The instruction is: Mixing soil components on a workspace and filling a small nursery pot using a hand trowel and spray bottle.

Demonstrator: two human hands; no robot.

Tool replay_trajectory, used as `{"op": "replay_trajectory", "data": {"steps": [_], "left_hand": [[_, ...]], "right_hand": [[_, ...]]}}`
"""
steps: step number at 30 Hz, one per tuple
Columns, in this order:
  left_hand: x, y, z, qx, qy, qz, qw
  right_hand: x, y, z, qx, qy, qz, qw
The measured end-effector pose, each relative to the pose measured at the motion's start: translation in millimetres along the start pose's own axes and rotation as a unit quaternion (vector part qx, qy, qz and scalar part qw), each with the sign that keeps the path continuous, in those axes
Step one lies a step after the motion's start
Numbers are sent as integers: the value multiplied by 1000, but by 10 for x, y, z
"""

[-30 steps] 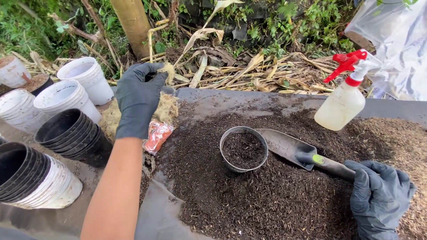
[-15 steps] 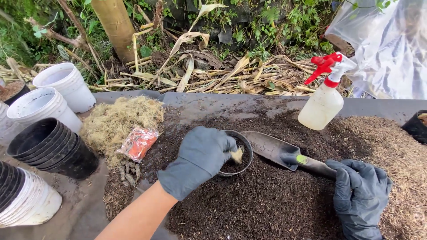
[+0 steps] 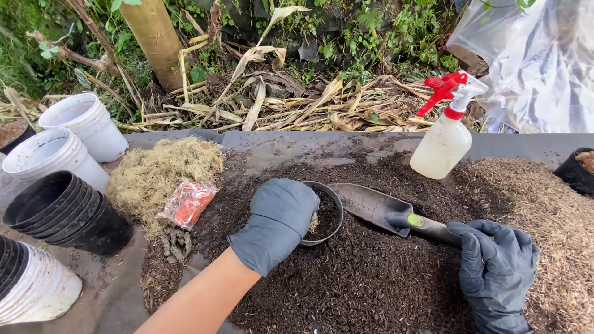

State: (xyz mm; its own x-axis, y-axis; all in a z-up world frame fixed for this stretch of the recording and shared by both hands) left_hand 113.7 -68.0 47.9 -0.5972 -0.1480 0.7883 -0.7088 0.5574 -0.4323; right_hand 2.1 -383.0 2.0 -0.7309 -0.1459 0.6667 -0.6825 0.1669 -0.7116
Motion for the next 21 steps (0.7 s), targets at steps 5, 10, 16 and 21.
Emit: {"op": "replay_trajectory", "data": {"steps": [5, 10, 16, 21], "left_hand": [[98, -29, -41, 20, -168, 12, 986], [116, -88, -186, 45, 71, -131, 988], [656, 131, -531, 224, 389, -326, 832], [-37, 368, -656, 306, 926, 50, 217]], "right_hand": [[38, -17, -110, 20, -11, 7, 1000], [49, -43, -143, 20, -18, -6, 1000], [-61, -27, -99, 39, 2, -25, 999], [-109, -97, -121, 31, -13, -47, 998]]}}
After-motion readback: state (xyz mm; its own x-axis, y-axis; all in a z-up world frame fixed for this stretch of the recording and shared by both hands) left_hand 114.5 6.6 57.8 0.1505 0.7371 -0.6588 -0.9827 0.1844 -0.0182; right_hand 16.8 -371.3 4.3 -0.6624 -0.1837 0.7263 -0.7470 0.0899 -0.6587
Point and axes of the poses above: each hand's wrist, its own y-axis away from the middle knuckle, its own x-axis out of the back of the hand, z = x × y, the point moved 8 cm from there along -y, towards the middle knuckle
